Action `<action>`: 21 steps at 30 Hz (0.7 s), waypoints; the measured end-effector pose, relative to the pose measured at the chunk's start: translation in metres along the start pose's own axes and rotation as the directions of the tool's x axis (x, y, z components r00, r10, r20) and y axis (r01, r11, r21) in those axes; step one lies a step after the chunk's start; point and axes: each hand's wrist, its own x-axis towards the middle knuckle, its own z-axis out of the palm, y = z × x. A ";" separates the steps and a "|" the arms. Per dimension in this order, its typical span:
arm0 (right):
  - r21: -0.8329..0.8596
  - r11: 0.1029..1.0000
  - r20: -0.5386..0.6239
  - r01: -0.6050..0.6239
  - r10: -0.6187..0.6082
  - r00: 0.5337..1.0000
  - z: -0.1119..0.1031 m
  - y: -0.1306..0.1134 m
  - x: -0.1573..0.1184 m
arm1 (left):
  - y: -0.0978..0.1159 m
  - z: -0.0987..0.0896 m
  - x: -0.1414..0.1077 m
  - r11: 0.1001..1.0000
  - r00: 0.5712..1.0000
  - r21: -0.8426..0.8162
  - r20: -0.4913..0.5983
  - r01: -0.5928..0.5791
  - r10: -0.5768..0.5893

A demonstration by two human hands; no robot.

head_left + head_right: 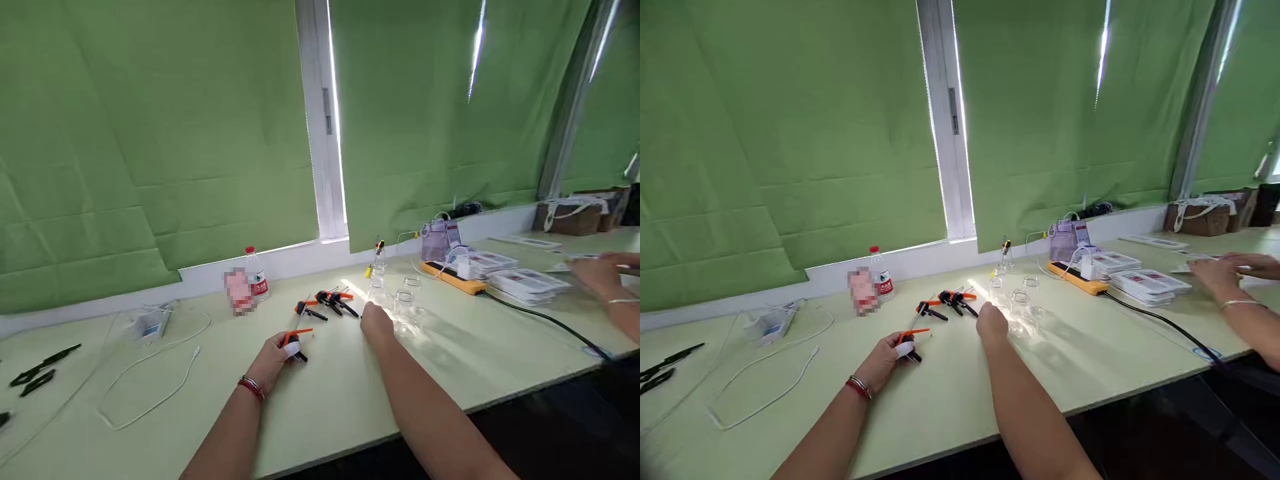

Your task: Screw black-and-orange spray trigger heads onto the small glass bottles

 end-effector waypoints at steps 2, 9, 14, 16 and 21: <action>-0.002 1.000 0.012 0.001 -0.001 1.000 0.000 0.000 0.000 | 0.001 0.000 0.000 1.000 1.000 -0.004 0.003 -0.005 0.005; 0.015 0.999 0.017 0.039 -0.039 0.999 -0.003 -0.004 0.001 | 0.008 0.001 -0.005 0.999 1.000 -0.043 0.003 0.016 -0.016; 0.101 0.981 0.014 0.164 -0.166 0.986 -0.001 -0.012 0.000 | 0.012 0.001 -0.007 0.998 1.000 -0.066 -0.016 0.022 -0.023; 0.156 0.958 0.025 0.242 -0.249 0.968 0.002 -0.018 -0.005 | 0.011 0.000 -0.006 0.997 0.999 -0.077 -0.025 0.025 -0.027; 0.328 0.830 0.032 0.450 -0.486 0.873 0.011 -0.035 -0.024 | 0.009 -0.003 -0.004 0.985 0.997 -0.170 -0.078 -0.022 0.009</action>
